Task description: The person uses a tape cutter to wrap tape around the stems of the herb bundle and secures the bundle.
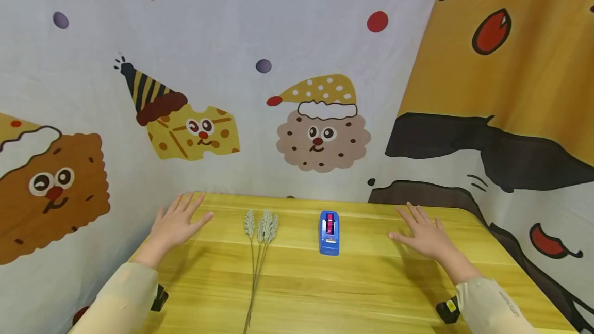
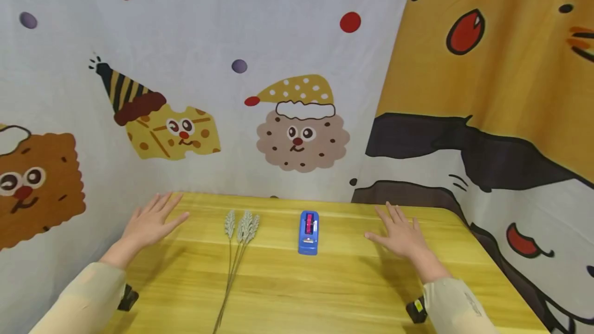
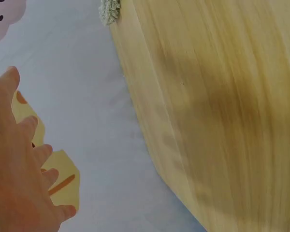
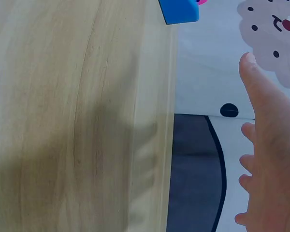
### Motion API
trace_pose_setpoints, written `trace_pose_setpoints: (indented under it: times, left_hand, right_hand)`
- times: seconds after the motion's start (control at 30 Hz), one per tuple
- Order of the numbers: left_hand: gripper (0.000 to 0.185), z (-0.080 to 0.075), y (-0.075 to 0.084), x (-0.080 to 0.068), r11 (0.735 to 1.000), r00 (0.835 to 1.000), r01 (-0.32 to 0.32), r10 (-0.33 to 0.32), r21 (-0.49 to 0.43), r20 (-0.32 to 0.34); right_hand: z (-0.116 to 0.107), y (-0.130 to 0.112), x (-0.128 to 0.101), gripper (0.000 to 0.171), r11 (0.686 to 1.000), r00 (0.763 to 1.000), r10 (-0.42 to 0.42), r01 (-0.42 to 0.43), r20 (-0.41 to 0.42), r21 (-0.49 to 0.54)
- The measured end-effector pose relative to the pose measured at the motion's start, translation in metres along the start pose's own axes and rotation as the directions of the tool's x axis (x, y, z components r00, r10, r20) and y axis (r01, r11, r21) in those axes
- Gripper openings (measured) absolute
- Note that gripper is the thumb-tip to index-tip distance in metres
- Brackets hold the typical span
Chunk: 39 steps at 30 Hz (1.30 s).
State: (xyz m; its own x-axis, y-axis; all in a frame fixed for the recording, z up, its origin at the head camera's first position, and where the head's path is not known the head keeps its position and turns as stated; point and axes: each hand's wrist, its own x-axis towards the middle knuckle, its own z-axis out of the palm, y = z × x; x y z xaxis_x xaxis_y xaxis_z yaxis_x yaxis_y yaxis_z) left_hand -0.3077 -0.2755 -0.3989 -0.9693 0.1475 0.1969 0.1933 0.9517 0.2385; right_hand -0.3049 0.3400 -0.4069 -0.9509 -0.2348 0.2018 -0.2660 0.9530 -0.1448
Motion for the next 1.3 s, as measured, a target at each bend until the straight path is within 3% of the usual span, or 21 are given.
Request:
trace_pose_setpoints:
  times: [0.1, 0.23, 0.4, 0.53, 0.67, 0.83, 0.97, 1.13, 1.3]
  left_hand:
    - [0.083, 0.004, 0.007, -0.005, 0.998, 0.999, -0.039, 0.04, 0.043, -0.024]
    - [0.076, 0.016, 0.028, -0.014, 0.989, 0.991, -0.114, 0.12, 0.094, -0.064]
    - [0.071, 0.033, 0.056, -0.019, 0.987, 0.983, -0.162, 0.163, 0.016, -0.086]
    - [0.064, 0.044, 0.072, -0.018, 0.984, 0.987, -0.15, 0.142, -0.101, -0.078]
    - [0.061, 0.053, 0.083, -0.015, 0.972, 0.995, -0.097, 0.089, -0.213, -0.045]
    - [0.06, 0.061, 0.092, -0.013, 0.922, 1.0, 0.006, -0.001, -0.388, 0.011]
    - [0.051, 0.064, 0.103, -0.01, 0.884, 1.0, 0.03, -0.029, -0.467, 0.009]
    - [0.045, 0.066, 0.131, 0.0, 0.832, 1.0, -0.005, 0.018, -0.555, 0.019]
    - [0.044, 0.073, 0.158, 0.011, 0.788, 0.996, -0.045, 0.086, -0.614, 0.037]
  right_hand:
    - [0.002, -0.006, -0.005, 0.086, 1.0, 0.999, -0.025, 0.025, -0.025, 0.014]
    - [0.008, -0.023, -0.013, 0.08, 0.991, 0.992, -0.087, 0.096, -0.086, 0.097]
    - [0.02, -0.056, -0.018, 0.071, 0.958, 0.978, -0.142, 0.175, -0.153, 0.227]
    - [0.029, -0.083, -0.021, 0.065, 0.905, 0.98, -0.152, 0.191, -0.131, 0.379]
    - [0.038, -0.102, -0.02, 0.059, 0.858, 0.988, -0.122, 0.154, -0.096, 0.491]
    - [0.046, -0.113, -0.012, 0.048, 0.805, 0.994, -0.03, 0.084, -0.102, 0.587]
    - [0.051, -0.117, -0.003, 0.038, 0.72, 0.994, 0.081, -0.006, -0.075, 0.694]
    - [0.064, -0.12, 0.008, 0.03, 0.558, 0.979, 0.2, -0.086, -0.033, 0.825]
    - [0.078, -0.129, 0.016, 0.033, 0.399, 0.961, 0.27, -0.163, 0.054, 0.902]
